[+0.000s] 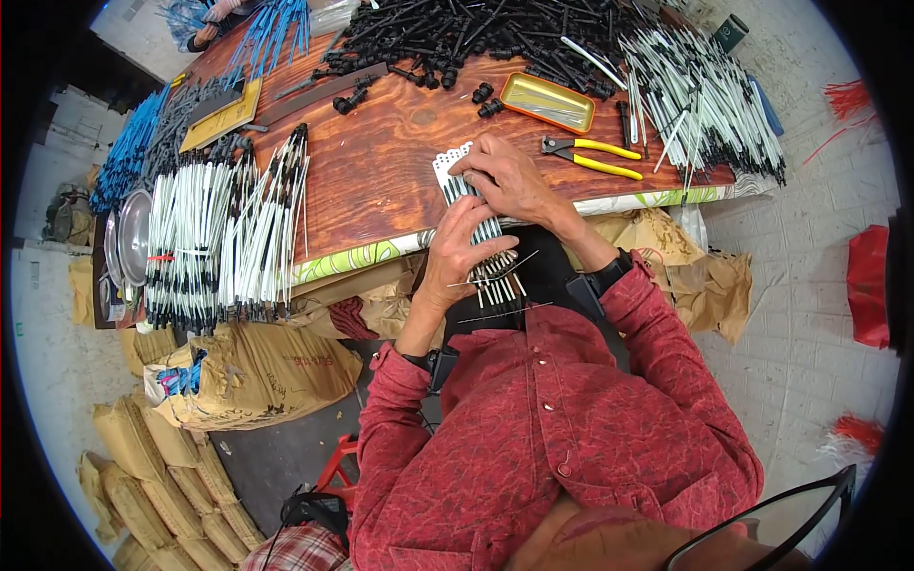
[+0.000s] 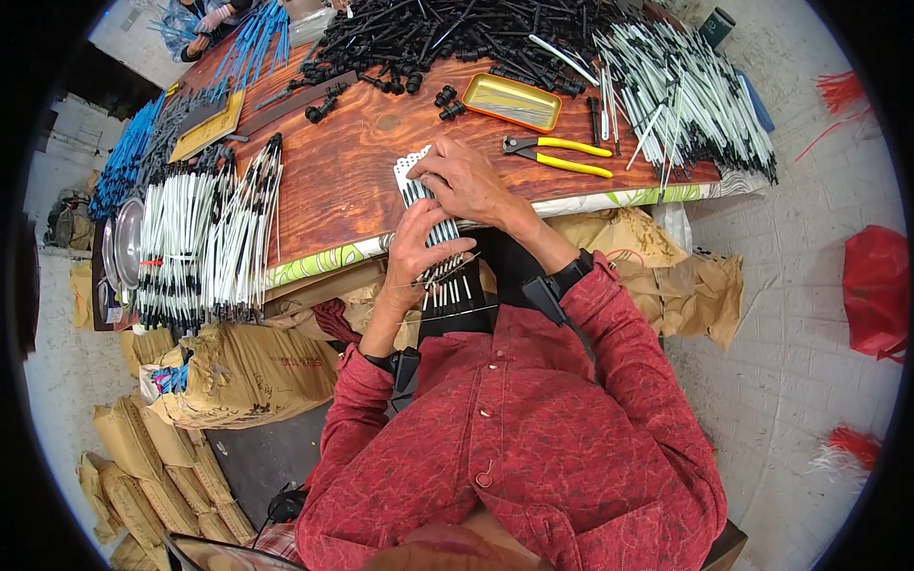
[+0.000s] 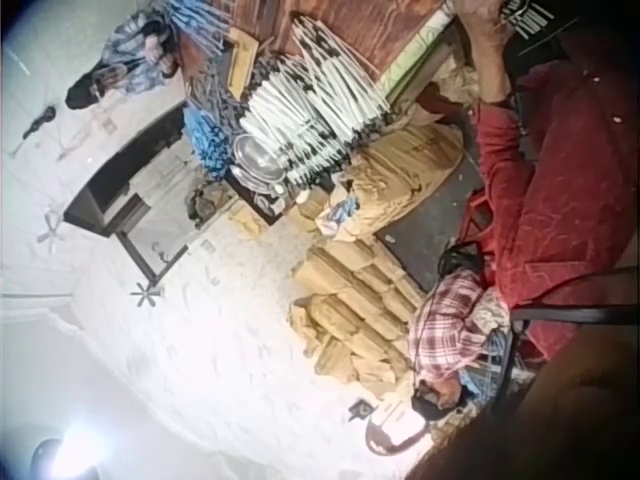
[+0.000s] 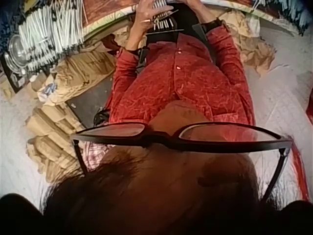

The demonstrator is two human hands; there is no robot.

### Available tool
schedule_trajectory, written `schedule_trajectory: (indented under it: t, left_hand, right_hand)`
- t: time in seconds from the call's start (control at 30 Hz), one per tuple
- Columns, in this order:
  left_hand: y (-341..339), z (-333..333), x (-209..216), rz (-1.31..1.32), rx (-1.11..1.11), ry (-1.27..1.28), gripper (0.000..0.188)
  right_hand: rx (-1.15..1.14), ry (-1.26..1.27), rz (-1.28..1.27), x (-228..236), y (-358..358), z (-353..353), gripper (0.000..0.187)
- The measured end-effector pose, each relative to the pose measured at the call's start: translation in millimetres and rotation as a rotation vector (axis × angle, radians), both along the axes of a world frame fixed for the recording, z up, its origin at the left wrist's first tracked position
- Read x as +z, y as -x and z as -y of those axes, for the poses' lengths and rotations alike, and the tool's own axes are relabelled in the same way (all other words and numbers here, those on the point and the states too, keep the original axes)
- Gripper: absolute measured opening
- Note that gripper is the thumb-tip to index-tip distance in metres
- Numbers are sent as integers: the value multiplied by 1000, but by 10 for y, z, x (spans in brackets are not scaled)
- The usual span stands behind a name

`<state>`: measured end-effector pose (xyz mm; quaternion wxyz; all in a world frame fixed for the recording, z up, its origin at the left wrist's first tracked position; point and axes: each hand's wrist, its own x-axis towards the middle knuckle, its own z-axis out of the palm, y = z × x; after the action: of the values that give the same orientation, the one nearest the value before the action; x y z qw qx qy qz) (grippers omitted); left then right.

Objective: The person picks up a bundle of white rods and a black plastic hub, then inserts the rods into the hub one by one. Using yellow-handled shears, the person trims the ends of the rods and then fans them out by hand.

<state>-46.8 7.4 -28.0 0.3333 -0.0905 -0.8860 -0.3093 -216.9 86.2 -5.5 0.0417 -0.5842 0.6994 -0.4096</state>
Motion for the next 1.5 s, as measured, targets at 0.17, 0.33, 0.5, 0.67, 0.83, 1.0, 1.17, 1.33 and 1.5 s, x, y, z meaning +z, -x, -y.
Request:
schedule_trajectory:
  t: [0.17, 0.33, 0.5, 0.67, 0.83, 1.0, 1.17, 1.33, 1.5]
  left_hand:
    - [-4, 1, 26, -8, 1, -14, 34]
    - [-9, -1, 20, -6, 3, -2, 35]
    - [-8, -6, 9, -15, -12, -1, 34]
    - [-5, 17, -39, -24, -29, 3, 41]
    - [-4, 22, -32, -23, -35, -1, 41]
    - [20, 15, -28, -64, -40, -3, 40]
    - [30, 24, -45, -77, -49, 5, 39]
    - [28, 24, 18, -67, -56, 9, 37]
    - [17, 8, 57, -75, -63, -26, 34]
  right_hand:
    - [0, 41, -32, -2, -11, 10, 17]
    - [4, -35, -53, 47, -15, 2, 18]
    - [-3, -15, -21, 42, -21, -3, 14]
    - [-32, 12, -111, 82, -72, -13, 12]
    - [-24, 51, -258, 119, -76, -17, 12]
    - [53, 95, -259, 59, -10, 22, 13]
    - [113, 80, -214, 54, 33, 34, 12]
    - [139, 76, -249, 82, 66, 36, 11]
    - [193, 64, -228, 70, 94, 47, 11]
